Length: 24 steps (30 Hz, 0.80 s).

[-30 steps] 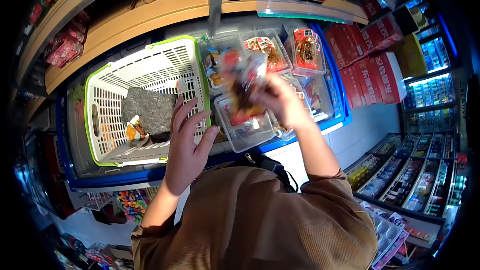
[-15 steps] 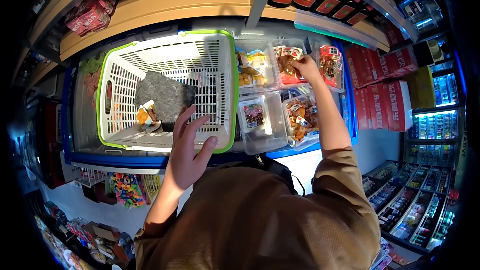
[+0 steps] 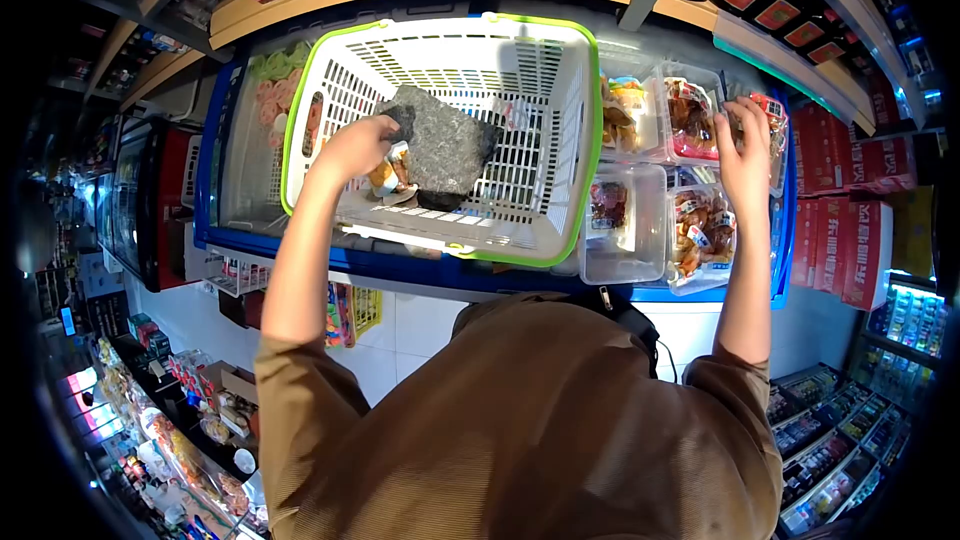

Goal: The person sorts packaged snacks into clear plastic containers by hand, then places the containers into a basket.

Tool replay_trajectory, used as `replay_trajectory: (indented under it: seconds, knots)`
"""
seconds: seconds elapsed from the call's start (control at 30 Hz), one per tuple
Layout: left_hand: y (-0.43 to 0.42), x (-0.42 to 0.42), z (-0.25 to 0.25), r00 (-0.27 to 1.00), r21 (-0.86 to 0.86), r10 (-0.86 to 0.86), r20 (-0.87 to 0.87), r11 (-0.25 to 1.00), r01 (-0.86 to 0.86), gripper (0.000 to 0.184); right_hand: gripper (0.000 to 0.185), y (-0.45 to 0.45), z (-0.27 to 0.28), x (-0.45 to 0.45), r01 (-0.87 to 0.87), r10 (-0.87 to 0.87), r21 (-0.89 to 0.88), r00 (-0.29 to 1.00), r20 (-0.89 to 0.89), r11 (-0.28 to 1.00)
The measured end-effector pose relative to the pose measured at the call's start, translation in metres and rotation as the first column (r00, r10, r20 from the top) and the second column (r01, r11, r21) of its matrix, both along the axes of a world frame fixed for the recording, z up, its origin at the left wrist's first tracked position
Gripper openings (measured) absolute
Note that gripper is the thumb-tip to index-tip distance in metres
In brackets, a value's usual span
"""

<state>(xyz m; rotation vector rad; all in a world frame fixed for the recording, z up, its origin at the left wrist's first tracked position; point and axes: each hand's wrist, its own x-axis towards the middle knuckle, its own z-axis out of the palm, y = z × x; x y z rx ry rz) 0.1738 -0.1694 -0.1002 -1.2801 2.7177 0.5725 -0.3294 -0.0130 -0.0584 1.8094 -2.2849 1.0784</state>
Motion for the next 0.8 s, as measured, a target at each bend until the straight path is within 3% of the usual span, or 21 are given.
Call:
replay_trajectory:
  seconds: [0.07, 0.13, 0.2, 0.27, 0.37, 0.43, 0.47, 0.57, 0.6, 0.73, 0.8]
  knots:
    - [-0.008, -0.002, -0.021, 0.980, -0.042, -0.192, 0.054, 0.980, 0.194, 0.023, 0.026, 0.021, 0.028, 0.025, -0.060, 0.061, -0.015, 0.997, 0.055, 0.998]
    - [0.003, -0.018, -0.026, 0.955, -0.189, -0.280, 0.101, 0.937, 0.295, 0.024, 0.027, 0.037, 0.046, 0.044, -0.072, 0.071, 0.006, 0.991, 0.116, 0.997]
    - [0.011, -0.035, -0.004, 0.914, -0.143, -0.240, 0.328, 0.943, 0.299, 0.025, 0.027, 0.052, 0.048, 0.052, -0.089, 0.084, 0.019, 0.981, 0.174, 0.996]
    - [0.007, -0.042, -0.002, 0.877, -0.111, -0.275, 0.394, 0.933, 0.342, 0.027, 0.030, 0.065, 0.044, 0.054, -0.107, 0.098, 0.040, 0.979, 0.179, 0.993]
    - [-0.042, -0.017, -0.087, 0.763, 0.191, -0.333, 0.554, 0.943, 0.273, 0.034, 0.033, 0.078, 0.035, 0.053, -0.108, 0.092, 0.064, 0.971, 0.221, 0.992]
    - [-0.029, -0.033, -0.052, 0.754, 0.173, -0.319, 0.574, 0.947, 0.269, 0.028, 0.033, 0.084, 0.031, 0.053, -0.106, 0.086, 0.062, 0.960, 0.266, 0.992]
    - [-0.006, -0.050, -0.007, 0.773, 0.134, -0.278, 0.571, 0.960, 0.246, 0.029, 0.032, 0.086, 0.028, 0.053, -0.106, 0.083, 0.060, 0.951, 0.299, 0.993]
    - [-0.001, -0.032, -0.021, 0.878, 0.023, -0.219, 0.426, 0.972, 0.232, 0.034, 0.030, 0.088, 0.021, 0.055, -0.125, 0.094, 0.056, 0.917, 0.388, 0.991]
    - [-0.002, -0.030, -0.023, 0.889, -0.010, -0.210, 0.406, 0.972, 0.234, 0.034, 0.029, 0.088, 0.025, 0.059, -0.121, 0.068, 0.071, 0.857, 0.511, 0.990]
    - [-0.008, -0.024, -0.014, 0.953, -0.087, -0.161, 0.255, 0.978, 0.188, 0.016, 0.027, 0.085, 0.031, 0.067, -0.135, 0.099, 0.050, 0.889, 0.447, 0.990]
    - [-0.054, 0.009, -0.057, 0.982, -0.075, -0.179, -0.055, 0.982, 0.175, 0.010, 0.026, 0.083, 0.036, 0.073, -0.150, 0.127, 0.024, 0.904, 0.409, 0.988]
